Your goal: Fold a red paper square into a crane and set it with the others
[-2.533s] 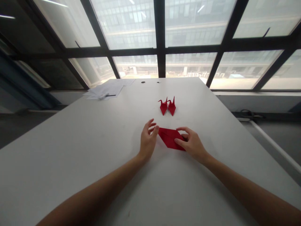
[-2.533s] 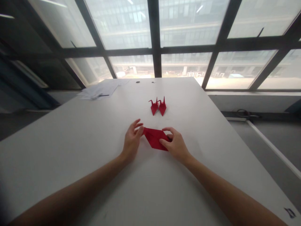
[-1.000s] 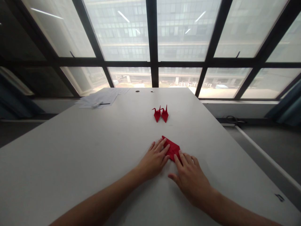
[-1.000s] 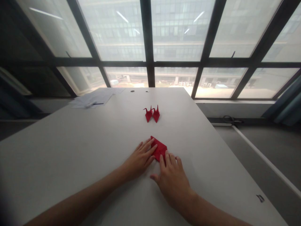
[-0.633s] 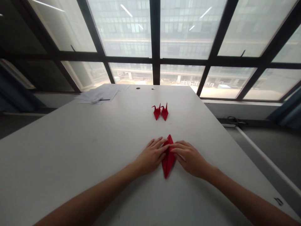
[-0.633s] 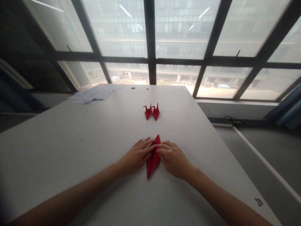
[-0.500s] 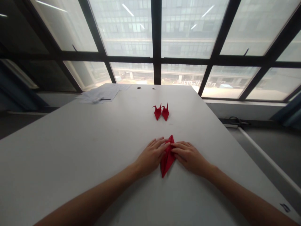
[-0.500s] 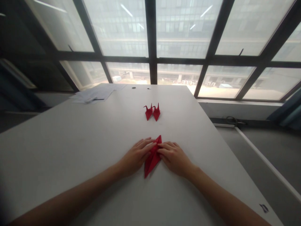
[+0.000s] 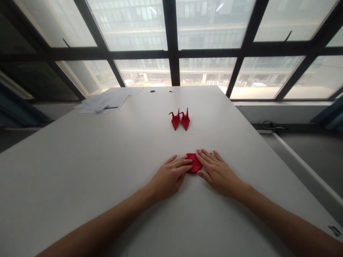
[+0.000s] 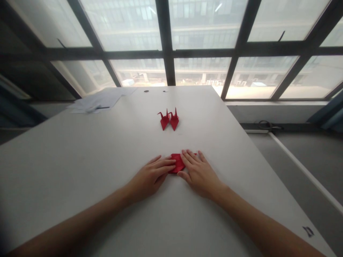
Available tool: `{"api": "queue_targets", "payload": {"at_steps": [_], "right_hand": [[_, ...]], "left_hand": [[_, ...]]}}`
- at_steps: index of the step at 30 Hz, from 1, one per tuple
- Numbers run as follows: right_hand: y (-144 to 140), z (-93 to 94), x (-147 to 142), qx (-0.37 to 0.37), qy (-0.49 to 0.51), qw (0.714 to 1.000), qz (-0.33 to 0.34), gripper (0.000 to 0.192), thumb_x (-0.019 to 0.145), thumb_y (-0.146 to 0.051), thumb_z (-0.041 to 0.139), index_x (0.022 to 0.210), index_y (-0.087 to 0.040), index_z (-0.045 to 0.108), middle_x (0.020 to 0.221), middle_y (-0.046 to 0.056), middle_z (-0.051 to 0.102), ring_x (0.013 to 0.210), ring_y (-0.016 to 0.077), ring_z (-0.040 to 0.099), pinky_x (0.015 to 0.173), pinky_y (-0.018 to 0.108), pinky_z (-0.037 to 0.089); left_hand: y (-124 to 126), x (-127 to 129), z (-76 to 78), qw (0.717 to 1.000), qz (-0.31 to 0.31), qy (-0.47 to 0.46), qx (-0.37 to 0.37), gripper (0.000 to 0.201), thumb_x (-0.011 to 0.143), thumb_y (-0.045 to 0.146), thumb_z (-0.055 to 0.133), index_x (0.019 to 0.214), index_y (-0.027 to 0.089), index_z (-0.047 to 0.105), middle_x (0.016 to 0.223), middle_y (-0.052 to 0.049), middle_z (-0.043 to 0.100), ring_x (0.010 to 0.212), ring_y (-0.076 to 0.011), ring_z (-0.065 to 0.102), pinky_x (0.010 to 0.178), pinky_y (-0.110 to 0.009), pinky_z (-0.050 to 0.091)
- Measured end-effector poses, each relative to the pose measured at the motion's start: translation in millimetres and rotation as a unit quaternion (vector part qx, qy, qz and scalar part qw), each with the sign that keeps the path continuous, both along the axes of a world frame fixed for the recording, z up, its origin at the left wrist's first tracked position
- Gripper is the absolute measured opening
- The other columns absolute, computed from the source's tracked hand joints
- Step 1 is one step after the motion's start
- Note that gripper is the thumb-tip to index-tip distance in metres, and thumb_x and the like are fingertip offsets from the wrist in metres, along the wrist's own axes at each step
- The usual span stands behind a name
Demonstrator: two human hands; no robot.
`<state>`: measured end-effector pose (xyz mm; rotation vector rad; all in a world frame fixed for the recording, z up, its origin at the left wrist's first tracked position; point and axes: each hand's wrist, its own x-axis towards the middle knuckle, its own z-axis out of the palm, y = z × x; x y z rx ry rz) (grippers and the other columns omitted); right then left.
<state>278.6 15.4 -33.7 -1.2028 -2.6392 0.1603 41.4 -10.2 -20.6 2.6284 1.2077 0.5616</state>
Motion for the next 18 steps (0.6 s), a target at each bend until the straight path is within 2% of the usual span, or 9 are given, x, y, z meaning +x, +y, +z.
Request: {"api": "queue_targets", "payload": {"at_steps": [4, 9, 12, 15, 18], "right_hand": [[-2.0, -9.6, 0.8, 0.003, -0.008, 0.998, -0.059, 0.069, 0.1, -0.056, 0.029, 0.154, -0.013, 0.028, 0.159, 0.015, 0.029, 0.149, 0.0271, 0.024, 0.12, 0.054, 0.016], [-3.5, -13.0, 1.3, -0.003, -0.003, 0.997, -0.074, 0.065, 0.101, -0.05, 0.032, 0.154, -0.012, 0.027, 0.16, 0.013, 0.028, 0.149, 0.0267, 0.022, 0.12, 0.056, 0.013], [-2.5, -8.5, 1.2, 0.015, 0.027, 0.998, -0.061, 0.059, 0.099, -0.045, 0.039, 0.151, -0.017, 0.037, 0.158, 0.013, 0.033, 0.148, 0.028, 0.025, 0.119, 0.059, 0.015], [-0.9, -0.4, -0.7, 0.043, 0.081, 0.996, -0.015, 0.04, 0.097, -0.037, 0.049, 0.134, -0.025, 0.059, 0.146, 0.01, 0.053, 0.139, 0.0266, 0.041, 0.116, 0.054, 0.023], [2.1, 6.2, -4.8, 0.049, 0.132, 0.99, 0.001, 0.022, 0.096, -0.032, 0.054, 0.103, -0.026, 0.074, 0.112, 0.006, 0.071, 0.109, 0.0221, 0.06, 0.106, 0.044, 0.037]], "left_hand": [[-0.6, -0.8, 1.9, 1.0, 0.002, 0.0, -0.003, 0.032, 0.096, 0.02, 0.051, 0.124, 0.029, 0.065, 0.135, -0.002, 0.061, 0.13, -0.0177, 0.053, 0.122, -0.044, 0.025], [4.1, -2.4, -2.1, 0.998, 0.03, -0.053, -0.003, 0.022, 0.096, 0.029, 0.057, 0.112, 0.027, 0.072, 0.119, -0.005, 0.068, 0.114, -0.02, 0.061, 0.106, -0.038, 0.046], [7.8, -3.1, -5.0, 0.994, 0.04, -0.097, -0.012, 0.02, 0.096, 0.029, 0.056, 0.103, 0.024, 0.074, 0.108, -0.007, 0.071, 0.104, -0.02, 0.064, 0.097, -0.036, 0.051], [9.6, -2.3, -5.6, 0.991, 0.043, -0.127, -0.018, 0.021, 0.097, 0.027, 0.054, 0.105, 0.023, 0.073, 0.106, -0.007, 0.072, 0.1, -0.0202, 0.065, 0.095, -0.036, 0.051], [9.3, -0.3, -4.6, 0.988, 0.067, -0.138, -0.024, 0.022, 0.097, 0.023, 0.054, 0.114, 0.024, 0.067, 0.107, -0.005, 0.072, 0.099, -0.0197, 0.065, 0.093, -0.036, 0.051]]}}
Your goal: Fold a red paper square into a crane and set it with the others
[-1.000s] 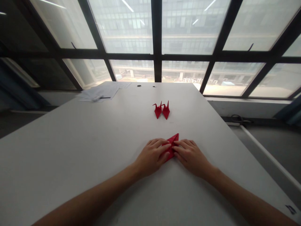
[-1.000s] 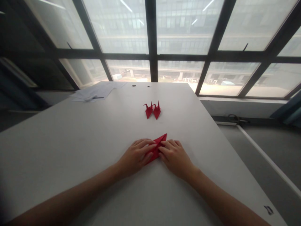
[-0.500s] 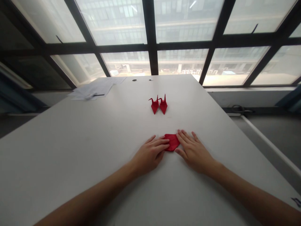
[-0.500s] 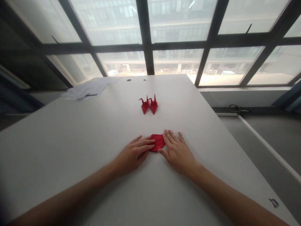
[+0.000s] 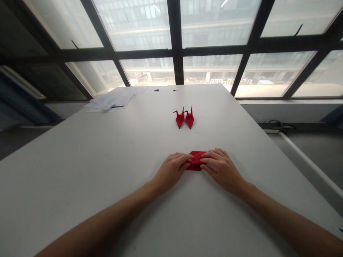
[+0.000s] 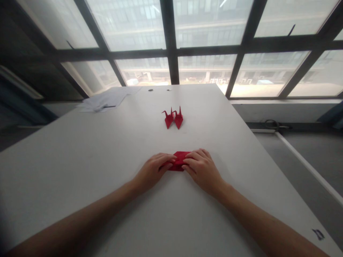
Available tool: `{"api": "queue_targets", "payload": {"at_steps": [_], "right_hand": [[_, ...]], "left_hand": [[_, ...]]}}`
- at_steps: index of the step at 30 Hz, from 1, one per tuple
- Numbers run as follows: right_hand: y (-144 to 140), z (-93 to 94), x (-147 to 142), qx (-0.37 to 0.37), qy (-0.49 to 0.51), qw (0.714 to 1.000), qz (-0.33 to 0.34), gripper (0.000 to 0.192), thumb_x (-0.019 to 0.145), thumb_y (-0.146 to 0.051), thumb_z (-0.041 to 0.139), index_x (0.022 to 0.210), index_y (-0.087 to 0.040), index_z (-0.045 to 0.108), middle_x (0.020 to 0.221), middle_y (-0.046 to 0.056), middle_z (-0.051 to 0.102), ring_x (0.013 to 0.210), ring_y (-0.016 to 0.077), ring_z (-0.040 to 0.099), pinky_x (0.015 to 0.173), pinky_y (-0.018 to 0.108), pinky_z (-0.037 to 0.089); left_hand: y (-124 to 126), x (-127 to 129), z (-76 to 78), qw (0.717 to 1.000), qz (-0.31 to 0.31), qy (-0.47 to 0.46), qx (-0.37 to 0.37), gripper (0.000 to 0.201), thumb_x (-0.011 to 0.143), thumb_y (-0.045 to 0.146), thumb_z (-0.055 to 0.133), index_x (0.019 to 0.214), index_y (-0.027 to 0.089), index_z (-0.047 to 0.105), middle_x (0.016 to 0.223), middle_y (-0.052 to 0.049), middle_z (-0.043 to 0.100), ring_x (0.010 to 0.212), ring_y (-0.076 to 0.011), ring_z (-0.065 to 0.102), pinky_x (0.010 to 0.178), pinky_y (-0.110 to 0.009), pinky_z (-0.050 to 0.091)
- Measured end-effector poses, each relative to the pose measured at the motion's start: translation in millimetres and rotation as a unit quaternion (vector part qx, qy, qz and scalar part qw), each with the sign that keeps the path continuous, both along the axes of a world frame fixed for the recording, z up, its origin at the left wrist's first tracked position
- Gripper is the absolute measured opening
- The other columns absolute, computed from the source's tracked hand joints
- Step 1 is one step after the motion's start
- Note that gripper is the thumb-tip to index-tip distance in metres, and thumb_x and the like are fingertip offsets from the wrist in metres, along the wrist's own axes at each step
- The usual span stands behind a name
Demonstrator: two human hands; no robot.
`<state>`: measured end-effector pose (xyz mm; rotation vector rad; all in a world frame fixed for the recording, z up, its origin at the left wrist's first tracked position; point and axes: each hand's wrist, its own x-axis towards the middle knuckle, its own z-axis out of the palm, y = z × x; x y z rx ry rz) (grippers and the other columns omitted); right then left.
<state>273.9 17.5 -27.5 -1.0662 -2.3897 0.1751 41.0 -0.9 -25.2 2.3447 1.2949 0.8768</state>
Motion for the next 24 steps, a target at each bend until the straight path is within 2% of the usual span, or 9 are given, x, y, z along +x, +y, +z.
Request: {"api": "queue_targets", "payload": {"at_steps": [2, 4, 7, 10, 14, 16, 19, 21, 24], "right_hand": [[2.6, 1.7, -2.6, -0.005, 0.016, 1.0, -0.008, 0.022, 0.096, -0.031, 0.055, 0.088, -0.025, 0.074, 0.093, 0.005, 0.072, 0.095, 0.0208, 0.061, 0.096, 0.04, 0.042], [4.8, 1.9, -4.1, -0.008, 0.026, 0.999, -0.023, 0.019, 0.095, -0.028, 0.057, 0.088, -0.023, 0.073, 0.089, 0.004, 0.071, 0.092, 0.0209, 0.059, 0.092, 0.038, 0.042], [4.8, 2.9, -4.1, 0.004, 0.027, 0.999, -0.021, 0.017, 0.094, -0.021, 0.057, 0.099, -0.024, 0.073, 0.095, 0.005, 0.07, 0.095, 0.0212, 0.058, 0.091, 0.037, 0.042], [-0.6, 7.8, -3.7, 0.013, -0.013, 0.999, 0.033, 0.023, 0.095, -0.019, 0.054, 0.104, -0.027, 0.073, 0.106, 0.005, 0.069, 0.103, 0.0212, 0.057, 0.095, 0.037, 0.041], [-11.1, 13.7, -5.2, 0.009, -0.064, 0.996, 0.058, 0.027, 0.096, -0.026, 0.054, 0.119, -0.027, 0.068, 0.128, 0.006, 0.063, 0.116, 0.0235, 0.053, 0.103, 0.041, 0.038], [-14.9, 13.1, -6.2, 0.012, -0.076, 0.996, 0.047, 0.029, 0.096, -0.029, 0.053, 0.122, -0.026, 0.066, 0.136, 0.007, 0.059, 0.124, 0.0252, 0.049, 0.107, 0.043, 0.036], [-17.5, 8.9, -6.9, 0.021, -0.092, 0.995, 0.033, 0.037, 0.098, -0.028, 0.048, 0.133, -0.023, 0.06, 0.145, 0.007, 0.053, 0.138, 0.0265, 0.038, 0.115, 0.047, 0.027], [-18.0, 6.5, -6.5, 0.026, -0.102, 0.994, 0.034, 0.04, 0.1, -0.028, 0.044, 0.139, -0.022, 0.054, 0.147, 0.007, 0.051, 0.144, 0.0265, 0.032, 0.118, 0.049, 0.023], [-18.0, 5.9, -5.3, 0.028, -0.113, 0.992, 0.04, 0.039, 0.101, -0.03, 0.041, 0.136, -0.022, 0.056, 0.147, 0.006, 0.051, 0.146, 0.0268, 0.029, 0.119, 0.051, 0.021]], "left_hand": [[-0.6, 1.1, 0.5, 1.0, 0.013, 0.0, -0.004, 0.022, 0.096, 0.02, 0.054, 0.114, 0.024, 0.065, 0.104, -0.004, 0.072, 0.097, -0.0189, 0.065, 0.091, -0.035, 0.051], [-1.0, 1.5, 0.7, 1.0, 0.007, 0.012, 0.001, 0.021, 0.095, 0.018, 0.053, 0.11, 0.024, 0.066, 0.103, -0.003, 0.072, 0.096, -0.0184, 0.065, 0.09, -0.034, 0.051], [-2.1, 1.0, 1.6, 0.998, -0.026, 0.047, 0.022, 0.024, 0.094, 0.013, 0.052, 0.104, 0.025, 0.07, 0.106, -0.003, 0.071, 0.098, -0.0187, 0.064, 0.095, -0.036, 0.048], [-5.5, 1.6, 4.8, 0.995, -0.042, 0.086, 0.035, 0.025, 0.091, 0.012, 0.055, 0.103, 0.026, 0.072, 0.109, -0.003, 0.07, 0.103, -0.019, 0.063, 0.1, -0.037, 0.046], [-14.3, 7.5, 9.5, 0.986, -0.034, 0.153, 0.054, 0.032, 0.095, 0.014, 0.048, 0.119, 0.025, 0.066, 0.128, -0.003, 0.065, 0.126, -0.0194, 0.053, 0.117, -0.042, 0.031], [-19.0, 10.9, 9.1, 0.979, -0.031, 0.192, 0.063, 0.039, 0.1, 0.023, 0.044, 0.137, 0.023, 0.053, 0.145, -0.005, 0.053, 0.141, -0.0204, 0.039, 0.122, -0.046, 0.019], [-26.1, 12.6, 5.9, 0.965, -0.043, 0.254, 0.048, 0.062, 0.1, 0.05, 0.041, 0.152, 0.018, 0.031, 0.158, -0.008, 0.034, 0.149, -0.0241, 0.024, 0.123, -0.051, 0.014], [-32.2, 11.2, 4.5, 0.955, -0.041, 0.294, 0.031, 0.075, 0.096, 0.062, 0.036, 0.154, 0.016, 0.025, 0.16, -0.011, 0.026, 0.15, -0.0269, 0.021, 0.122, -0.053, 0.016], [-43.9, 7.1, 6.8, 0.936, 0.006, 0.351, 0.005, 0.083, 0.095, 0.067, 0.029, 0.155, 0.01, 0.024, 0.16, -0.016, 0.021, 0.15, -0.0309, 0.019, 0.121, -0.056, 0.017]]}}
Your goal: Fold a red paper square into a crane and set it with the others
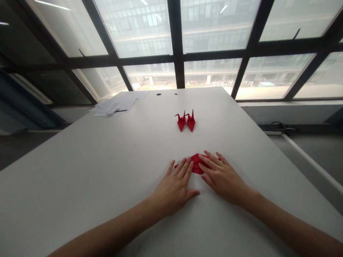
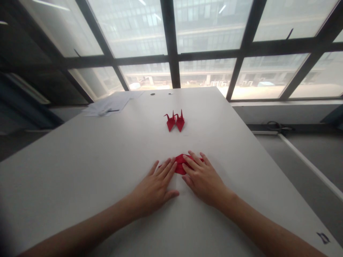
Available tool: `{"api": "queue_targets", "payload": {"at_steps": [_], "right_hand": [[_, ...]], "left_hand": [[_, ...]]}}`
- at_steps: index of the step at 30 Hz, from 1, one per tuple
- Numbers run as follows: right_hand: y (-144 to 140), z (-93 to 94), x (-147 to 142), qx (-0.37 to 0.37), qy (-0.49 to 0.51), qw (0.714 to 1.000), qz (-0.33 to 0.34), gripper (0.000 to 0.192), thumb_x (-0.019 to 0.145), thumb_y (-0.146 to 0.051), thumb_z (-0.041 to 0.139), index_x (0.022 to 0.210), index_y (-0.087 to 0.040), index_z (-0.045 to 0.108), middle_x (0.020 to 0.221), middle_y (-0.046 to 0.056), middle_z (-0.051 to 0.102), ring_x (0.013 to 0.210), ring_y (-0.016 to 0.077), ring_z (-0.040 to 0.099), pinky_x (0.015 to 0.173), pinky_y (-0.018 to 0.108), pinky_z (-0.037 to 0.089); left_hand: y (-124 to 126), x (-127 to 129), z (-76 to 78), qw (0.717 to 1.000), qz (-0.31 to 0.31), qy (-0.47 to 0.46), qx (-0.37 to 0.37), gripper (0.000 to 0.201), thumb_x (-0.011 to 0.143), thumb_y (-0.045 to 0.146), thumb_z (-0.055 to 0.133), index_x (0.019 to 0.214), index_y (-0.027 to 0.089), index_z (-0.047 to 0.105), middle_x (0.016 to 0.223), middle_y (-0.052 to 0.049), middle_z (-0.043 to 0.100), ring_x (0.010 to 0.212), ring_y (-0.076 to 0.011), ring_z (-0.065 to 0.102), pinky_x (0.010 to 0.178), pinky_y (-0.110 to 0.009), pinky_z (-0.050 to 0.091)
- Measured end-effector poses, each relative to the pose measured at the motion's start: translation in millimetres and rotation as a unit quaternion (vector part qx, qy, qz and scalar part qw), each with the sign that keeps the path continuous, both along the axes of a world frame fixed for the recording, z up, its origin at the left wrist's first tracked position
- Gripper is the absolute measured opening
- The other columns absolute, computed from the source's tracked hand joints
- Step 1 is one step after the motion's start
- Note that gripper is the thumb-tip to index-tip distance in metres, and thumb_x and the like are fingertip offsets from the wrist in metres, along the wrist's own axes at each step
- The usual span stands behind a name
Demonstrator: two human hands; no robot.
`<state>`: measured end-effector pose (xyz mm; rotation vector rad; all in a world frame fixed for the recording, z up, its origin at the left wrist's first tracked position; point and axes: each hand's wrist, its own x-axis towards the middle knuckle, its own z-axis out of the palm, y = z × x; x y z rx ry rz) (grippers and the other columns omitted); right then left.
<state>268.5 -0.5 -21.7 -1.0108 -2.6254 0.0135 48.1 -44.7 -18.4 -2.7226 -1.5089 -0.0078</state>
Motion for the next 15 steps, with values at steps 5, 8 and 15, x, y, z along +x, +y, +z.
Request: {"api": "queue_targets", "payload": {"at_steps": [5, 8, 15], "right_hand": [[0.2, 1.7, 0.8, 0.007, 0.0, 1.0, -0.009, 0.035, 0.101, -0.034, 0.042, 0.126, -0.021, 0.063, 0.15, 0.009, 0.047, 0.147, 0.0295, 0.027, 0.119, 0.053, 0.022], [0.7, 0.1, 0.5, 0.009, 0.003, 1.0, -0.013, 0.035, 0.101, -0.033, 0.043, 0.126, -0.022, 0.064, 0.151, 0.009, 0.046, 0.146, 0.0297, 0.028, 0.118, 0.053, 0.024], [2.2, -4.6, 0.1, 0.005, 0.035, 0.999, 0.009, 0.033, 0.1, -0.027, 0.046, 0.128, -0.023, 0.063, 0.137, 0.008, 0.061, 0.139, 0.026, 0.042, 0.118, 0.052, 0.023]], "left_hand": [[-11.6, -6.9, 8.2, 0.991, 0.111, 0.074, -0.005, 0.09, 0.091, 0.07, 0.038, 0.148, 0.001, 0.038, 0.156, -0.024, 0.027, 0.149, -0.0374, 0.018, 0.12, -0.056, 0.021], [-10.2, -4.0, 9.1, 0.983, 0.165, 0.083, 0.023, 0.088, 0.09, 0.065, 0.048, 0.14, -0.007, 0.045, 0.15, -0.031, 0.035, 0.148, -0.0408, 0.017, 0.121, -0.055, 0.021], [-10.4, 23.5, -5.9, 0.996, 0.072, -0.03, 0.042, 0.072, 0.097, 0.053, 0.043, 0.149, 0.003, 0.034, 0.156, -0.023, 0.029, 0.148, -0.0341, 0.023, 0.119, -0.05, 0.029]]}}
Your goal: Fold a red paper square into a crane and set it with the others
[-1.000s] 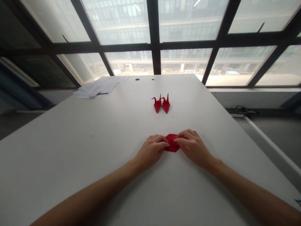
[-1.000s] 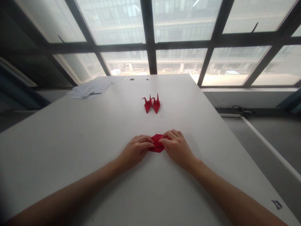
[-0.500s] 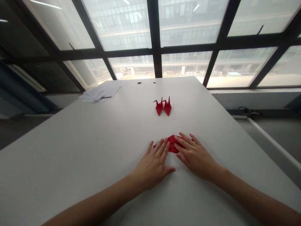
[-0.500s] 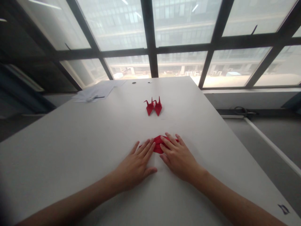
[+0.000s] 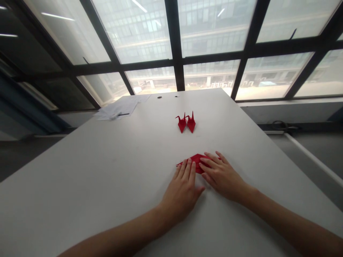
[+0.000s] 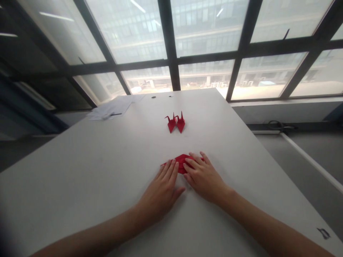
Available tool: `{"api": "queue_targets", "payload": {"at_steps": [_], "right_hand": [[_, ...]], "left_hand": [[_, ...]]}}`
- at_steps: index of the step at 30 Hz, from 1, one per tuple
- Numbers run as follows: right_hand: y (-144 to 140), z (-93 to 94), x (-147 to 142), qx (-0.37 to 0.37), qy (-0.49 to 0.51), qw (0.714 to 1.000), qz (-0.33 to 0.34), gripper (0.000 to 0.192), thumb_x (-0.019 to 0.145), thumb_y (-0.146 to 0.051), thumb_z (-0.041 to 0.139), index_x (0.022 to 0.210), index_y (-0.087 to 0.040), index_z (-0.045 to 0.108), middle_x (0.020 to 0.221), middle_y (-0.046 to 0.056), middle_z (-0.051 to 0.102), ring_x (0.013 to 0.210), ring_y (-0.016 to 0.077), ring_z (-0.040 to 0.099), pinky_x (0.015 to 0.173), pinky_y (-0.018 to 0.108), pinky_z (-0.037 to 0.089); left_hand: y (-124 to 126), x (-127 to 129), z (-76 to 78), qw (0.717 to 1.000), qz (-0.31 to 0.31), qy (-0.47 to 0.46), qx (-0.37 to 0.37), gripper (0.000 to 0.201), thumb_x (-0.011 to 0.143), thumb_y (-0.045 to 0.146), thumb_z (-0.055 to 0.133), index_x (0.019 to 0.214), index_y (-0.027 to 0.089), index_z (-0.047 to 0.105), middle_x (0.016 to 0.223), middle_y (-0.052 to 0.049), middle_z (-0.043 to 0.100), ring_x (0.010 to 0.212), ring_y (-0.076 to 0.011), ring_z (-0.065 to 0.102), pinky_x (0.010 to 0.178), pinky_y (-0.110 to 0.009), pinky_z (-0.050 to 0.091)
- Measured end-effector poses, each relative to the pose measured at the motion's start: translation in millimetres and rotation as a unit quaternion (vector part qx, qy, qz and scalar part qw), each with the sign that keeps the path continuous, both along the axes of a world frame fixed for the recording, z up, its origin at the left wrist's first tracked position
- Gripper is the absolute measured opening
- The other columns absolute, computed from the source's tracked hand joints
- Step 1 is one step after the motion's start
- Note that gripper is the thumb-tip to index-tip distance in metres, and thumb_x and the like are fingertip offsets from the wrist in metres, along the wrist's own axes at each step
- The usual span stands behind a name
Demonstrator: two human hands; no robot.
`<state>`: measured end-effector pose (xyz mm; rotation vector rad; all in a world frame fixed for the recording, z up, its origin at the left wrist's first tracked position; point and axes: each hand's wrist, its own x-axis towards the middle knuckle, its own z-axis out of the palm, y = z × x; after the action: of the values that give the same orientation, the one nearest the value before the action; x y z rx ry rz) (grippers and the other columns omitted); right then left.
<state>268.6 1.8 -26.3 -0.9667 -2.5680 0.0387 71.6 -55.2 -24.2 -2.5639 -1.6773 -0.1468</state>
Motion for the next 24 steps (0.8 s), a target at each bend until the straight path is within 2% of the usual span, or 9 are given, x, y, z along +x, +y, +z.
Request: {"api": "queue_targets", "payload": {"at_steps": [3, 6, 9, 12, 17, 21, 24], "right_hand": [[0.3, 0.5, 0.5, -0.018, 0.025, 1.0, 0.005, 0.034, 0.1, -0.029, 0.046, 0.131, -0.022, 0.06, 0.132, 0.008, 0.065, 0.134, 0.0248, 0.048, 0.119, 0.052, 0.02], [2.6, 0.6, 1.1, -0.039, 0.069, 0.997, -0.012, 0.033, 0.099, -0.026, 0.046, 0.129, -0.021, 0.06, 0.125, 0.008, 0.068, 0.122, 0.0224, 0.058, 0.116, 0.048, 0.028], [8.0, -0.7, 2.4, -0.046, 0.128, 0.987, -0.09, 0.028, 0.099, -0.023, 0.045, 0.116, -0.021, 0.067, 0.107, 0.008, 0.073, 0.102, 0.0212, 0.065, 0.102, 0.041, 0.043], [14.5, -1.9, 4.3, -0.078, 0.152, 0.973, -0.156, 0.025, 0.095, -0.02, 0.049, 0.11, -0.019, 0.069, 0.103, 0.008, 0.071, 0.097, 0.0225, 0.064, 0.09, 0.037, 0.048], [20.4, -1.9, 6.4, -0.177, 0.147, 0.963, -0.139, 0.021, 0.089, -0.019, 0.058, 0.105, -0.019, 0.072, 0.095, 0.006, 0.067, 0.085, 0.0195, 0.062, 0.08, 0.033, 0.049], [21.2, -2.6, 7.8, -0.207, 0.189, 0.95, -0.138, 0.021, 0.083, -0.014, 0.061, 0.101, -0.019, 0.071, 0.086, 0.003, 0.065, 0.073, 0.0161, 0.059, 0.072, 0.03, 0.048], [20.2, -4.2, 9.6, -0.197, 0.198, 0.953, -0.116, 0.016, 0.084, -0.011, 0.059, 0.09, -0.02, 0.071, 0.087, 0.003, 0.065, 0.074, 0.0157, 0.059, 0.072, 0.029, 0.048]], "left_hand": [[1.9, 0.4, -5.3, 0.999, -0.014, -0.024, -0.033, 0.074, 0.097, 0.056, 0.042, 0.15, 0.005, 0.034, 0.156, -0.023, 0.031, 0.147, -0.0342, 0.027, 0.118, -0.051, 0.031], [7.1, -4.8, -4.3, 0.998, -0.027, -0.046, -0.037, 0.07, 0.097, 0.053, 0.043, 0.15, 0.008, 0.034, 0.157, -0.021, 0.029, 0.147, -0.0322, 0.026, 0.12, -0.051, 0.029], [13.8, -8.7, -0.7, 0.995, -0.057, -0.073, -0.045, 0.061, 0.098, 0.048, 0.046, 0.147, 0.012, 0.038, 0.157, -0.016, 0.034, 0.147, -0.0284, 0.028, 0.121, -0.05, 0.027], [18.3, -10.2, 1.0, 0.991, -0.085, -0.094, -0.049, 0.055, 0.098, 0.045, 0.047, 0.146, 0.018, 0.04, 0.155, -0.012, 0.038, 0.147, -0.026, 0.029, 0.122, -0.049, 0.026], [16.8, -9.9, 0.5, 0.99, -0.106, -0.091, -0.018, 0.048, 0.099, 0.044, 0.046, 0.143, 0.025, 0.045, 0.157, -0.01, 0.035, 0.149, -0.0291, 0.022, 0.121, -0.055, 0.024], [15.7, -10.5, 0.3, 0.992, -0.077, -0.098, -0.008, 0.044, 0.099, 0.04, 0.047, 0.14, 0.027, 0.05, 0.152, -0.012, 0.04, 0.145, -0.0288, 0.033, 0.119, -0.053, 0.029], [17.3, -12.1, -0.7, 0.99, -0.081, -0.11, -0.018, 0.042, 0.1, 0.04, 0.044, 0.14, 0.028, 0.051, 0.151, -0.011, 0.042, 0.141, -0.027, 0.038, 0.118, -0.052, 0.031]]}}
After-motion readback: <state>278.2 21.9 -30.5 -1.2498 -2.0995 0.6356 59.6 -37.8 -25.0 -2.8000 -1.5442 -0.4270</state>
